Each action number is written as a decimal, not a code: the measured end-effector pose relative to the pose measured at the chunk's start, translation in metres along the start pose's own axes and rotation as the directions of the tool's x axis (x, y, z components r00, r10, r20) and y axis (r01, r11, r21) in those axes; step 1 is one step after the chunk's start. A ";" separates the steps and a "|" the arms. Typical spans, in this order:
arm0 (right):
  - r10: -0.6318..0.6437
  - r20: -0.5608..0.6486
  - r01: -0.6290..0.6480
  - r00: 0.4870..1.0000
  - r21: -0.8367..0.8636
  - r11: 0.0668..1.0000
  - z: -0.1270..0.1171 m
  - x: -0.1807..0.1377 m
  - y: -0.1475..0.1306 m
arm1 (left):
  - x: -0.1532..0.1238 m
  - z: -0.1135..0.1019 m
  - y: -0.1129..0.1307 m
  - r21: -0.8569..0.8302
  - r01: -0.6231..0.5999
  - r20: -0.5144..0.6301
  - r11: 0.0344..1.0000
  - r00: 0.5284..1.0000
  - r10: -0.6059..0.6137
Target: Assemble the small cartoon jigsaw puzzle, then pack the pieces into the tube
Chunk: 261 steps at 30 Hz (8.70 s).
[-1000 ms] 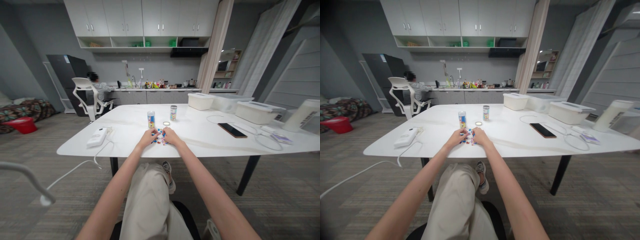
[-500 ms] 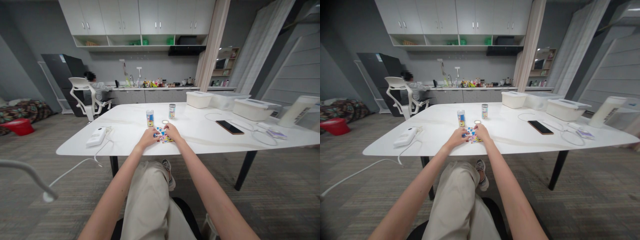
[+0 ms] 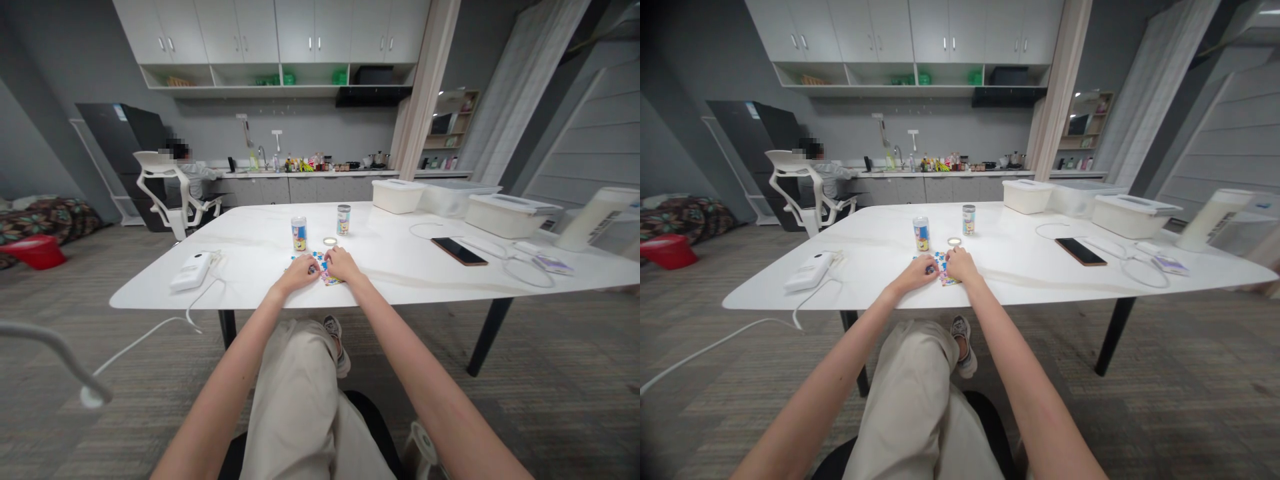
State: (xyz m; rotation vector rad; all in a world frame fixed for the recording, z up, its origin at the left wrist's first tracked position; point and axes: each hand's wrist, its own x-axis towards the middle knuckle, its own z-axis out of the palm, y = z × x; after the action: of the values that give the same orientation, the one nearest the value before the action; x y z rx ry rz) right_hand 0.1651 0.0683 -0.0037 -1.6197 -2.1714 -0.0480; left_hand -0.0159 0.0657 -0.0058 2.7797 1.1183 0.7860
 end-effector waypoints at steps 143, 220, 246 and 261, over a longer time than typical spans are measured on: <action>0.201 -0.055 -0.136 0.978 0.565 0.814 0.026 0.023 0.026 | -0.002 -0.002 0.004 0.160 0.061 -0.075 0.985 0.996 -0.049; 0.030 -0.116 0.047 0.993 0.611 0.790 0.014 0.017 0.013 | -0.003 -0.013 0.010 0.099 0.410 -0.252 0.907 0.892 -0.376; 0.080 -0.015 -0.061 0.997 0.516 0.854 0.010 0.012 0.007 | -0.010 -0.007 -0.019 -0.111 0.690 -0.249 0.716 0.678 -0.692; 0.169 -0.112 -0.079 0.979 0.556 0.827 0.013 0.015 0.007 | -0.007 -0.008 -0.015 0.049 0.746 -0.237 0.664 0.655 -0.718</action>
State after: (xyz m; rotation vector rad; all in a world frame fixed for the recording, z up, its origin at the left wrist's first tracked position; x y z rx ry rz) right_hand 0.1645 0.0878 -0.0116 -1.3560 -1.7330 0.4381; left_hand -0.0340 0.0713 -0.0049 1.9958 2.1970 0.8802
